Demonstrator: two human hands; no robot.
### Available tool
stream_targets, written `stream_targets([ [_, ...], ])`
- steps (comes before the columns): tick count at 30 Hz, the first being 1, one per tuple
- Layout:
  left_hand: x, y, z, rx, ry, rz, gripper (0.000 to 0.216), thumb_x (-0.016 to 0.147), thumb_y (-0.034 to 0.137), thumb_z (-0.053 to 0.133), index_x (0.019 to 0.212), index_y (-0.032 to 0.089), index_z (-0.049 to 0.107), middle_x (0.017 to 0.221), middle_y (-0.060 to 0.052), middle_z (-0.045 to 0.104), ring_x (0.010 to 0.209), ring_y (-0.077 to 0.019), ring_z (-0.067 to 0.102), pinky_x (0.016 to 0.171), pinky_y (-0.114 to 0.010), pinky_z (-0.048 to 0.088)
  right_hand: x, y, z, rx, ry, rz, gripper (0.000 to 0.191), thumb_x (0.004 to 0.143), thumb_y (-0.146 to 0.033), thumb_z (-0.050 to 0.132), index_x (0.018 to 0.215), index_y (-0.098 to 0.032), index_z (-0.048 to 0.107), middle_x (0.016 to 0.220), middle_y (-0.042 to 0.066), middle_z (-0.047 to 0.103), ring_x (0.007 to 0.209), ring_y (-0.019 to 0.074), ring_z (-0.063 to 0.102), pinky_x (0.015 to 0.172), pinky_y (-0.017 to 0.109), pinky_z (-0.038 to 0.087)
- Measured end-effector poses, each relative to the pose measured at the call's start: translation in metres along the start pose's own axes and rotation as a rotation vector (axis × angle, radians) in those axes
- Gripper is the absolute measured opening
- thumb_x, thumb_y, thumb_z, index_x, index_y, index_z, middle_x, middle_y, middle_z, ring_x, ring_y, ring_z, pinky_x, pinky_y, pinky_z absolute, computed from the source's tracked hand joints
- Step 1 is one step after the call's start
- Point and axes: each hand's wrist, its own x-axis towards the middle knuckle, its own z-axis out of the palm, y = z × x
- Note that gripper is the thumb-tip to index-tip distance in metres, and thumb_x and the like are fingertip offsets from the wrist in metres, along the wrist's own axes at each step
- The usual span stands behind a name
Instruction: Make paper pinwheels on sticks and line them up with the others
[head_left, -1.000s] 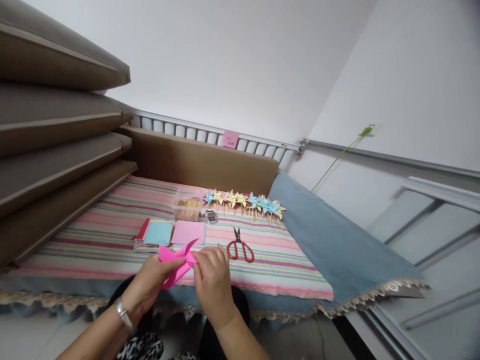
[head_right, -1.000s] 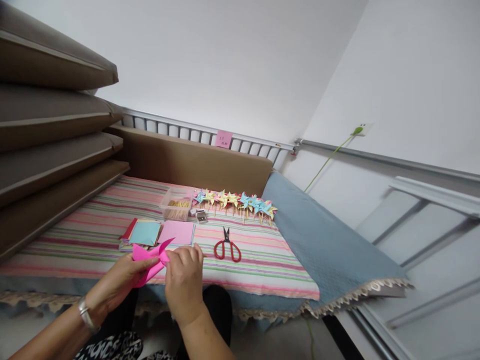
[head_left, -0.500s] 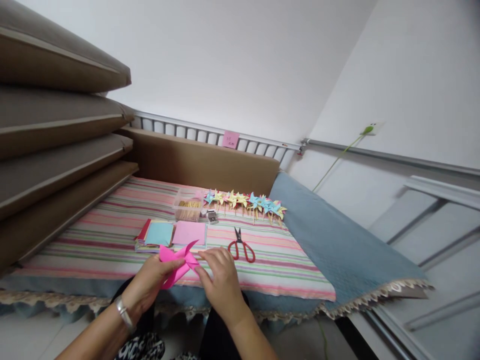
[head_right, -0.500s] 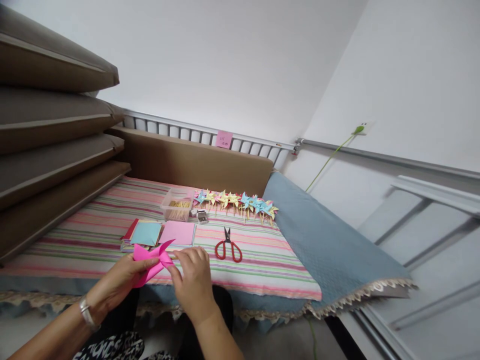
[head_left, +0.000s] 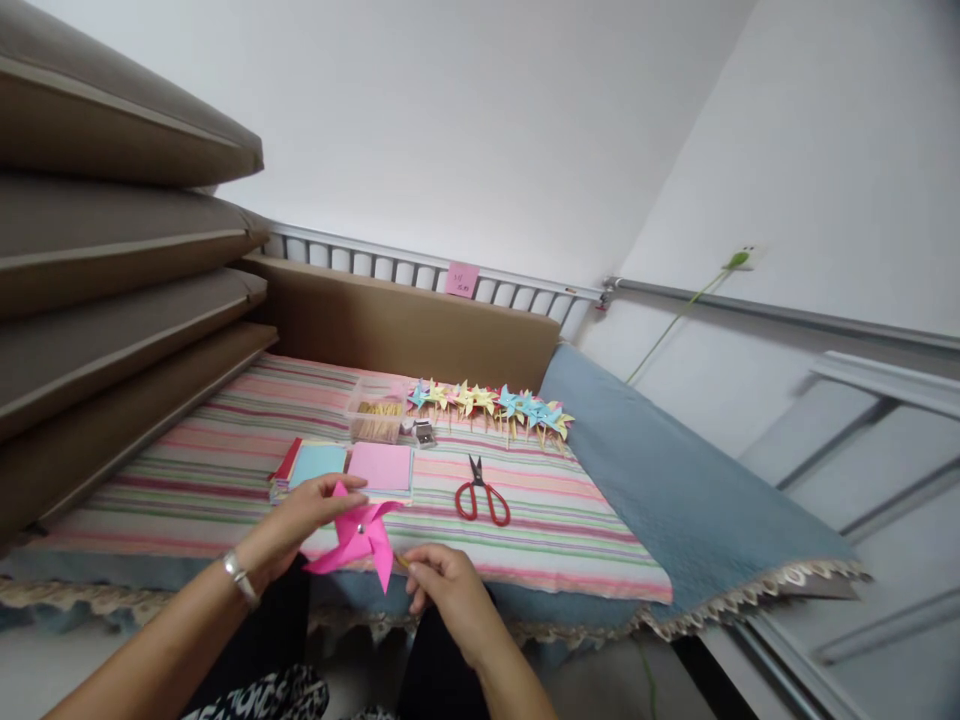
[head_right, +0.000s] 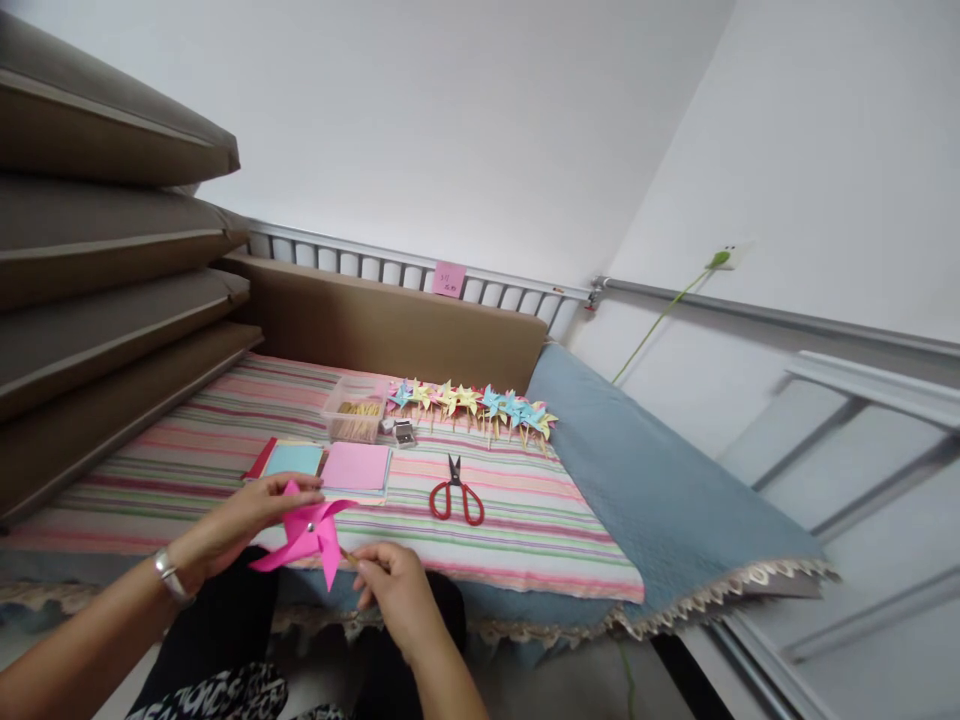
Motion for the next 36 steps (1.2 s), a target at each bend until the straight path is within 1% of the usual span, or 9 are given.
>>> stream_targets([
  [5, 0.003, -0.032, -0.014, -0.36, 0.299, 0.053, 0.041, 0.054, 0.04, 0.079, 0.087, 0.018, 0.068, 0.094, -0.01, 0.071, 0.089, -0.024, 0.062, 0.077, -0.033, 0.043, 0.003, 0.005, 0.017, 0.216, 0.101, -0.014, 0.035, 0.069, -0.04, 0.067, 0.091, -0.015, 0.061, 0.067, -0.002, 0.06, 0.052, 0.009, 0.053, 0.058, 0.025, 0.047],
  [8, -0.006, -0.063, -0.002, -0.384, 0.214, -0.087, 0.037, 0.058, 0.039, 0.077, 0.085, 0.016, 0.07, 0.091, -0.011, 0.072, 0.09, -0.0252, 0.063, 0.08, -0.035, 0.044, 0.005, 0.004, 0.031, 0.432, 0.145, -0.03, 0.036, 0.065, -0.035, 0.073, 0.091, -0.015, 0.059, 0.069, -0.001, 0.062, 0.055, 0.009, 0.055, 0.059, 0.024, 0.046],
  [11, -0.019, -0.077, 0.021, -0.354, 0.015, -0.116, 0.034, 0.061, 0.038, 0.075, 0.086, 0.016, 0.072, 0.09, -0.011, 0.073, 0.088, -0.0246, 0.064, 0.084, -0.035, 0.044, 0.006, 0.006, 0.048, 0.609, 0.173, -0.049, 0.032, 0.062, -0.029, 0.076, 0.086, -0.017, 0.058, 0.069, -0.001, 0.064, 0.057, 0.0096, 0.057, 0.059, 0.022, 0.045],
  [13, -0.025, -0.076, 0.035, -0.341, -0.059, -0.071, 0.032, 0.064, 0.038, 0.073, 0.089, 0.017, 0.073, 0.089, -0.01, 0.073, 0.087, -0.0238, 0.064, 0.084, -0.033, 0.044, 0.006, 0.008, 0.058, 0.653, 0.19, -0.074, 0.028, 0.062, -0.028, 0.077, 0.08, -0.018, 0.057, 0.068, -0.001, 0.064, 0.059, 0.0101, 0.058, 0.06, 0.021, 0.045],
  [16, -0.03, -0.069, 0.044, -0.344, -0.058, -0.007, 0.029, 0.068, 0.037, 0.071, 0.091, 0.019, 0.073, 0.088, -0.009, 0.074, 0.084, -0.0222, 0.065, 0.081, -0.031, 0.045, 0.007, 0.012, 0.064, 0.644, 0.219, -0.115, 0.024, 0.064, -0.028, 0.076, 0.075, -0.018, 0.057, 0.069, -0.001, 0.065, 0.062, 0.011, 0.06, 0.061, 0.022, 0.045],
  [20, -0.029, -0.065, 0.04, -0.405, 0.008, -0.004, 0.029, 0.066, 0.034, 0.073, 0.091, 0.02, 0.073, 0.086, -0.008, 0.074, 0.084, -0.0222, 0.065, 0.082, -0.032, 0.045, 0.006, 0.014, 0.064, 0.592, 0.236, -0.124, 0.025, 0.064, -0.03, 0.075, 0.076, -0.018, 0.056, 0.068, 0.0, 0.066, 0.062, 0.0122, 0.06, 0.059, 0.022, 0.044],
  [26, -0.02, -0.054, 0.028, -0.535, 0.058, 0.075, 0.029, 0.069, 0.036, 0.069, 0.094, 0.021, 0.071, 0.109, -0.008, 0.068, 0.102, -0.0236, 0.059, 0.086, -0.034, 0.045, -0.002, 0.014, 0.068, 0.552, 0.193, -0.133, 0.022, 0.069, -0.029, 0.071, 0.079, -0.018, 0.054, 0.07, 0.001, 0.067, 0.062, 0.0128, 0.061, 0.06, 0.023, 0.043],
  [31, -0.009, -0.037, 0.03, -0.593, 0.096, 0.107, 0.015, 0.061, 0.029, 0.076, 0.066, 0.017, 0.07, 0.069, -0.001, 0.068, 0.07, -0.0151, 0.059, 0.071, -0.027, 0.044, 0.001, 0.024, 0.074, 0.464, 0.217, -0.11, 0.023, 0.068, -0.03, 0.07, 0.076, -0.018, 0.053, 0.07, 0.001, 0.068, 0.06, 0.0135, 0.061, 0.059, 0.024, 0.043],
  [36, -0.005, -0.029, 0.036, -0.599, 0.076, 0.074, 0.019, 0.061, 0.03, 0.077, 0.059, 0.014, 0.067, 0.055, 0.002, 0.062, 0.054, -0.0106, 0.05, 0.06, -0.024, 0.039, 0.005, 0.033, 0.075, 0.399, 0.245, -0.113, 0.027, 0.065, -0.036, 0.072, 0.074, -0.018, 0.054, 0.068, 0.003, 0.07, 0.058, 0.0147, 0.062, 0.058, 0.024, 0.043],
])
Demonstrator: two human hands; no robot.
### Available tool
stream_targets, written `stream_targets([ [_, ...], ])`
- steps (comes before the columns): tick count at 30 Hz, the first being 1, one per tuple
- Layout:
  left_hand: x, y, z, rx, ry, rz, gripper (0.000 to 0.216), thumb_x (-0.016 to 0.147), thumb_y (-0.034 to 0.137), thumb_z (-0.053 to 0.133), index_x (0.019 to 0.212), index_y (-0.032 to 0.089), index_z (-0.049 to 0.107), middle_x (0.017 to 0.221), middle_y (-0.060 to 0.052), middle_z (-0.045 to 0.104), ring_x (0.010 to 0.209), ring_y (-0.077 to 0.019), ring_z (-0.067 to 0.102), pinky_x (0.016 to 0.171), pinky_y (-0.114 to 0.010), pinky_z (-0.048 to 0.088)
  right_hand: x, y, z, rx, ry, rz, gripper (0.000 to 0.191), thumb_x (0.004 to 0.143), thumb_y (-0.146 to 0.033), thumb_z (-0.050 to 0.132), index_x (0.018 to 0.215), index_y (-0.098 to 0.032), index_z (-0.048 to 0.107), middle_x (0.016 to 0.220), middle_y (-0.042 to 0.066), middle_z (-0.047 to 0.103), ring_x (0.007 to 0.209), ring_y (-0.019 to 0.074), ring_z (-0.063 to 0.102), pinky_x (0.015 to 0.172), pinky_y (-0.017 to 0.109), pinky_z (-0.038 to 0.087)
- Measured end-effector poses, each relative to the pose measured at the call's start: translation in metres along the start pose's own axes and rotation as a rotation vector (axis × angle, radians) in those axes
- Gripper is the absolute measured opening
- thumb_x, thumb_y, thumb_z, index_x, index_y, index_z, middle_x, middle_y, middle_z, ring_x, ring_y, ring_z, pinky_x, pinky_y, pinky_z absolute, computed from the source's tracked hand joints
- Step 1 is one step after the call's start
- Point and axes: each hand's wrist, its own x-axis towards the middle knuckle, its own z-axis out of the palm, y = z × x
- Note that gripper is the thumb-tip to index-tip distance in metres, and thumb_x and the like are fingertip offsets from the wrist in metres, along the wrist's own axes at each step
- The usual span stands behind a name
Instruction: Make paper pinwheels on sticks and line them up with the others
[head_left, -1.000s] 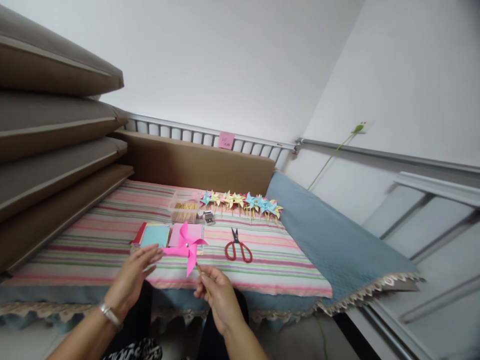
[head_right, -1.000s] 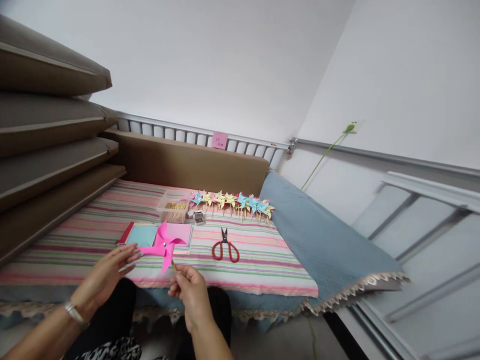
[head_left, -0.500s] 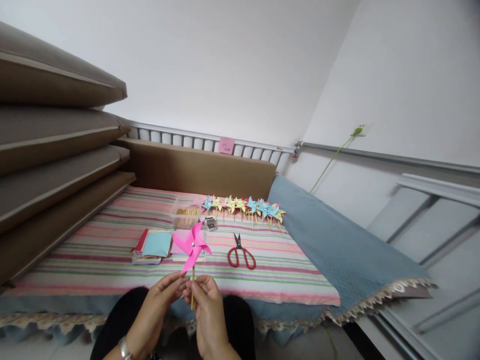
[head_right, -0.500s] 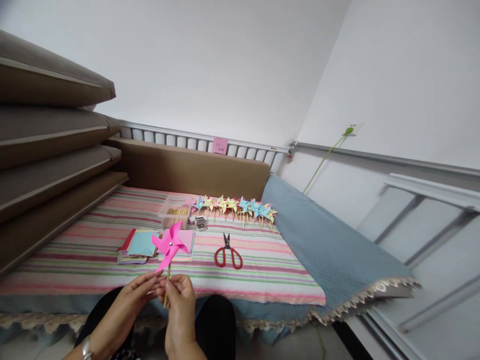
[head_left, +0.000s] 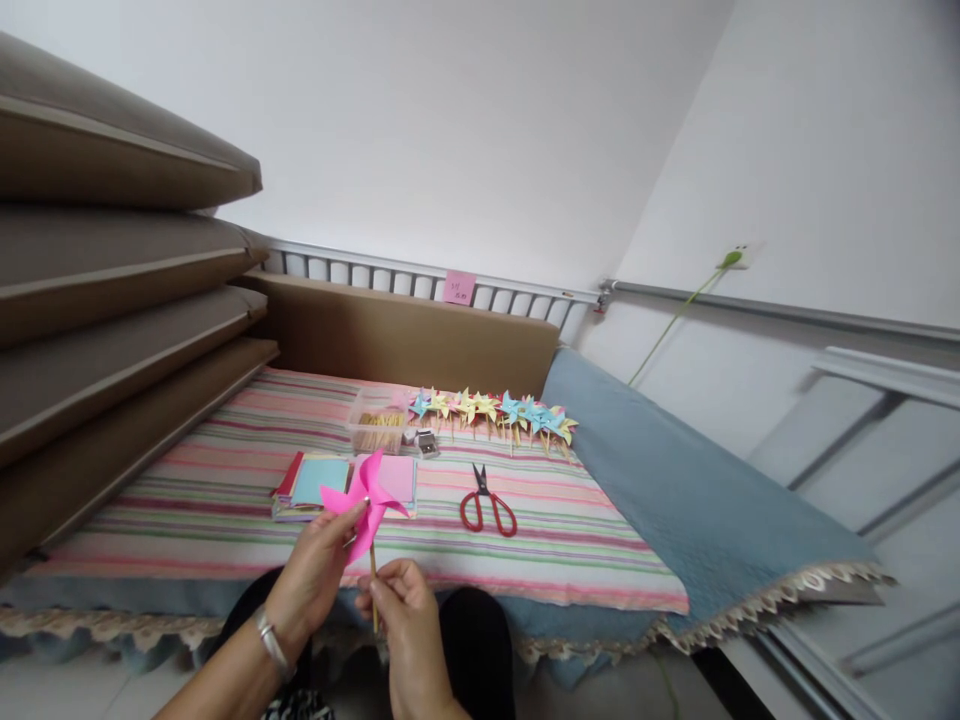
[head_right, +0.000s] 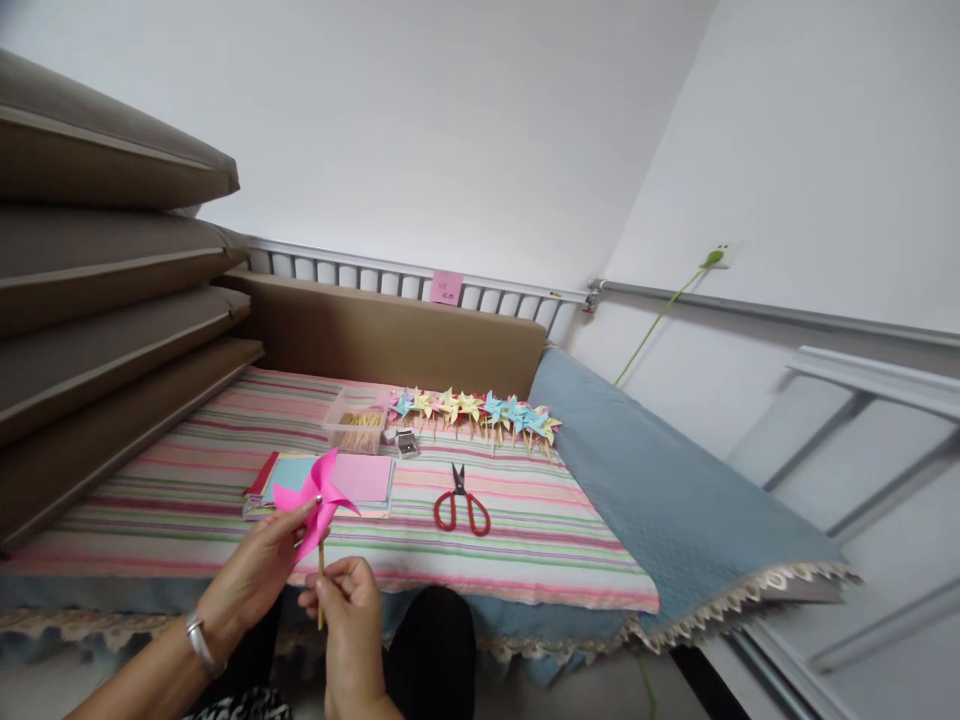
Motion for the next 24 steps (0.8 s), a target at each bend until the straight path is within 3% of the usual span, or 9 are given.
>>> stream_targets([
  [6, -0.002, 0.0, 0.002, 0.036, 0.007, -0.006, 0.022, 0.06, 0.03, 0.078, 0.055, 0.013, 0.064, 0.051, 0.002, 0.06, 0.049, -0.0091, 0.046, 0.055, -0.024, 0.036, -0.004, -0.002, 0.003, -0.028, -0.013, 0.006, 0.027, 0.065, -0.037, 0.072, 0.073, -0.018, 0.054, 0.068, 0.002, 0.07, 0.059, 0.0157, 0.062, 0.059, 0.026, 0.043],
  [11, -0.002, 0.002, 0.003, 0.026, 0.029, 0.02, 0.02, 0.058, 0.029, 0.079, 0.058, 0.013, 0.066, 0.054, 0.0, 0.063, 0.051, -0.0092, 0.049, 0.055, -0.023, 0.038, -0.003, -0.013, -0.008, -0.158, -0.064, -0.053, 0.018, 0.075, -0.033, 0.064, 0.08, -0.018, 0.055, 0.073, 0.003, 0.069, 0.067, 0.0173, 0.064, 0.065, 0.028, 0.047],
  [13, -0.002, 0.003, 0.003, 0.012, 0.054, 0.029, 0.02, 0.056, 0.027, 0.081, 0.06, 0.013, 0.068, 0.055, 0.0, 0.064, 0.052, -0.0097, 0.051, 0.056, -0.022, 0.039, 0.001, -0.023, -0.018, -0.319, -0.019, -0.187, 0.013, 0.078, -0.03, 0.06, 0.083, -0.018, 0.056, 0.076, 0.003, 0.067, 0.074, 0.0183, 0.063, 0.071, 0.03, 0.048],
  [16, -0.003, 0.003, 0.006, 0.008, 0.056, 0.005, 0.022, 0.055, 0.026, 0.081, 0.066, 0.012, 0.07, 0.058, -0.002, 0.067, 0.056, -0.0112, 0.056, 0.059, -0.022, 0.042, 0.007, -0.046, -0.03, -0.606, 0.082, -0.529, 0.013, 0.082, -0.024, 0.055, 0.094, -0.019, 0.059, 0.091, 0.006, 0.066, 0.089, 0.0204, 0.06, 0.083, 0.034, 0.046],
  [19, -0.006, 0.002, 0.011, 0.017, 0.042, -0.009, 0.022, 0.056, 0.026, 0.081, 0.068, 0.012, 0.07, 0.06, -0.002, 0.068, 0.056, -0.0112, 0.057, 0.059, -0.022, 0.043, 0.013, -0.069, -0.028, -0.866, 0.036, -0.862, 0.026, 0.085, -0.016, 0.05, 0.109, -0.021, 0.059, 0.105, 0.008, 0.062, 0.102, 0.0214, 0.055, 0.091, 0.038, 0.043],
  [21, -0.008, 0.001, 0.014, 0.035, 0.032, -0.003, 0.021, 0.056, 0.027, 0.08, 0.067, 0.012, 0.07, 0.059, -0.002, 0.068, 0.055, -0.0114, 0.057, 0.058, -0.022, 0.043, 0.015, -0.078, -0.02, -0.99, -0.011, -0.999, 0.032, 0.085, -0.013, 0.049, 0.114, -0.021, 0.058, 0.106, 0.009, 0.062, 0.102, 0.0213, 0.055, 0.089, 0.039, 0.044],
  [24, -0.01, 0.0, 0.018, 0.049, 0.01, 0.006, 0.024, 0.055, 0.029, 0.08, 0.068, 0.011, 0.071, 0.058, -0.004, 0.068, 0.058, -0.0137, 0.058, 0.06, -0.024, 0.044, 0.018, -0.082, -0.01, -1.085, -0.032, -1.085, 0.033, 0.085, -0.01, 0.048, 0.115, -0.021, 0.058, 0.101, 0.009, 0.063, 0.097, 0.0208, 0.056, 0.085, 0.038, 0.047],
])
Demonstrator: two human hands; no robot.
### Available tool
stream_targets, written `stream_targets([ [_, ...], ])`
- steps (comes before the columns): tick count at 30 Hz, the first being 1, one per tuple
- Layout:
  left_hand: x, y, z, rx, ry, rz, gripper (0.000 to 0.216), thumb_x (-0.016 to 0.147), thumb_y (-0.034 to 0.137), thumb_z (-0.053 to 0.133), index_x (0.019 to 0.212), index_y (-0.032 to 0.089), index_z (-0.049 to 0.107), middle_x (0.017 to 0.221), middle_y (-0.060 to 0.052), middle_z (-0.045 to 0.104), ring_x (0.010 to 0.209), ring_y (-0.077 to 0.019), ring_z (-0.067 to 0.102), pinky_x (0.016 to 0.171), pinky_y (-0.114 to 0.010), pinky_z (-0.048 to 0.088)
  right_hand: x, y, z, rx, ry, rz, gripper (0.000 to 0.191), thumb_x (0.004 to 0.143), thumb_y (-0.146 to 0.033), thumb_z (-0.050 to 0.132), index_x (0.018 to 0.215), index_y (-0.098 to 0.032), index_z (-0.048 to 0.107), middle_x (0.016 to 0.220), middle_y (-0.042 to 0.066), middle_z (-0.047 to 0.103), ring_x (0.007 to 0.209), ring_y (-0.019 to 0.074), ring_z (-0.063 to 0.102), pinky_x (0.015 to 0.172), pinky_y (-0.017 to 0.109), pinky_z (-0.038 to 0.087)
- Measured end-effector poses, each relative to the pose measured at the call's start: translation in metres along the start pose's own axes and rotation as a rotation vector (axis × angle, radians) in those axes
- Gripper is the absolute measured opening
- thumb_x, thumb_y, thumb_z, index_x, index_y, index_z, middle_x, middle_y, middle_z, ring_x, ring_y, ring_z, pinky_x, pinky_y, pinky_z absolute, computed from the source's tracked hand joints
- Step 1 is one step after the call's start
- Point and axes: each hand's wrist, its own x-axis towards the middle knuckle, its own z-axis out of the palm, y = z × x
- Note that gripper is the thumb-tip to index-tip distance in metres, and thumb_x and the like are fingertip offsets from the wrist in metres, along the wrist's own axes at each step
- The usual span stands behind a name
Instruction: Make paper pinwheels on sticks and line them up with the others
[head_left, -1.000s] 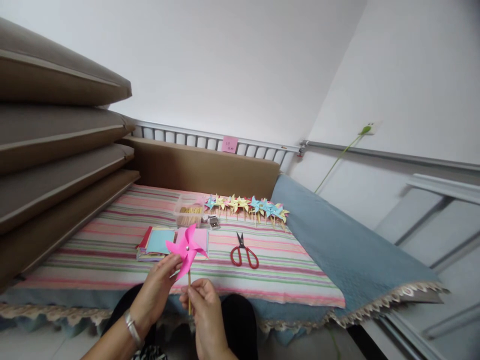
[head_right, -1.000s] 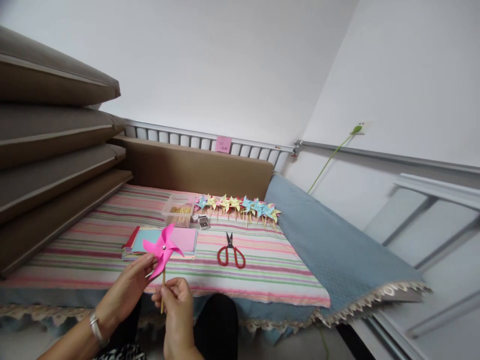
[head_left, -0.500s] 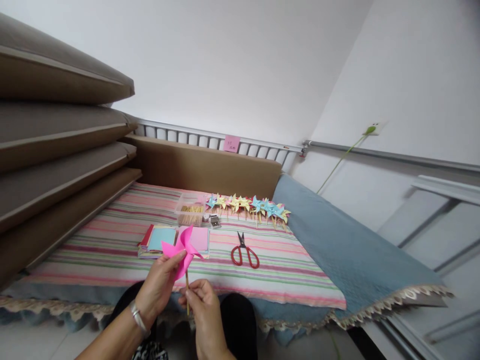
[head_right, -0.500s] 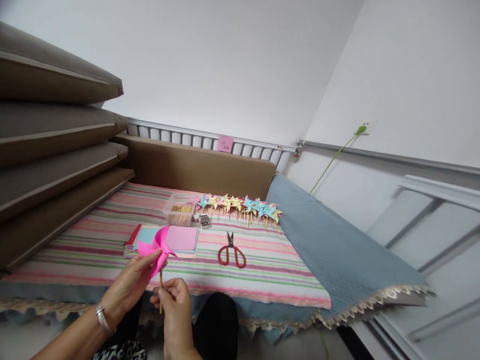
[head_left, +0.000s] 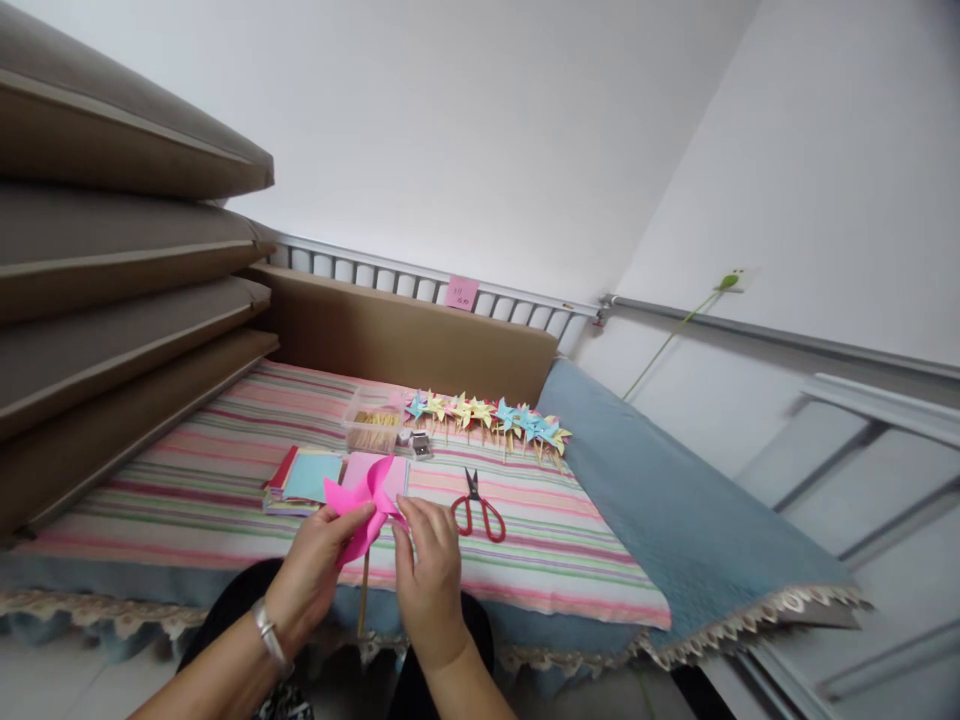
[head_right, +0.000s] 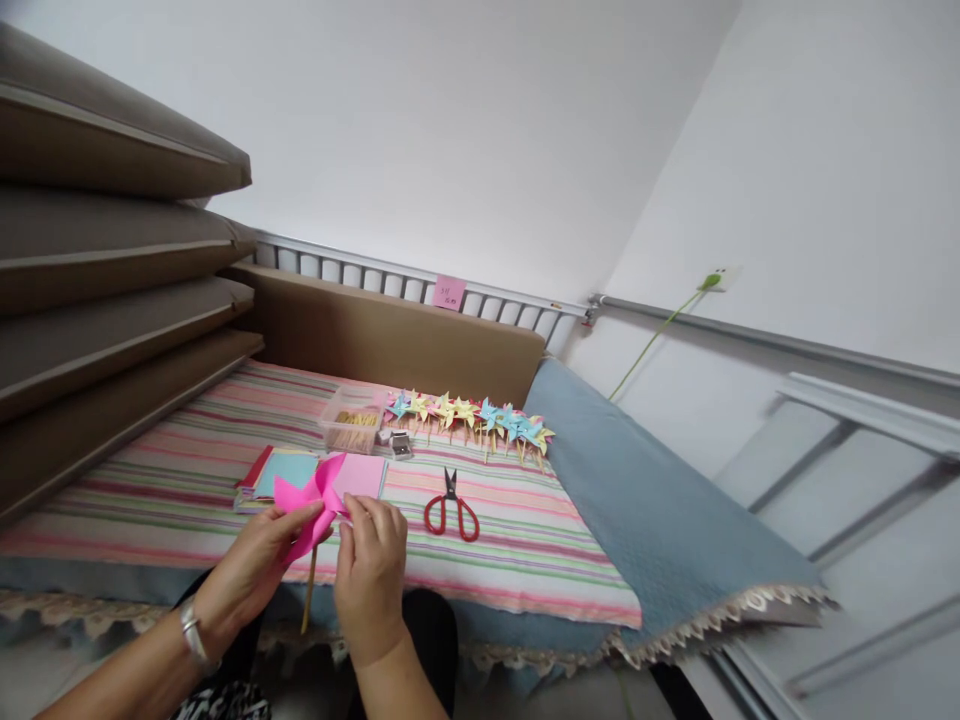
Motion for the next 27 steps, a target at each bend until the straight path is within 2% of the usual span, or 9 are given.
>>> stream_targets([
  [12, -0.0026, 0.0027, 0.0078, -0.002, 0.003, 0.021, 0.019, 0.052, 0.026, 0.081, 0.061, 0.014, 0.07, 0.057, -0.002, 0.068, 0.052, -0.0107, 0.054, 0.055, -0.021, 0.041, 0.0028, -0.0037, -0.0001, -0.057, -0.032, -0.073, 0.033, 0.087, -0.009, 0.045, 0.116, -0.017, 0.058, 0.097, 0.01, 0.063, 0.092, 0.0223, 0.054, 0.082, 0.04, 0.045],
  [27, -0.003, -0.0006, 0.0056, 0.071, -0.018, 0.026, 0.023, 0.054, 0.027, 0.08, 0.07, 0.013, 0.072, 0.061, -0.004, 0.069, 0.063, -0.0156, 0.059, 0.067, -0.026, 0.044, 0.0026, -0.0033, 0.0001, 0.025, -0.06, -0.018, 0.034, 0.083, -0.005, 0.044, 0.11, -0.018, 0.06, 0.095, 0.008, 0.063, 0.091, 0.0214, 0.054, 0.081, 0.038, 0.044],
])
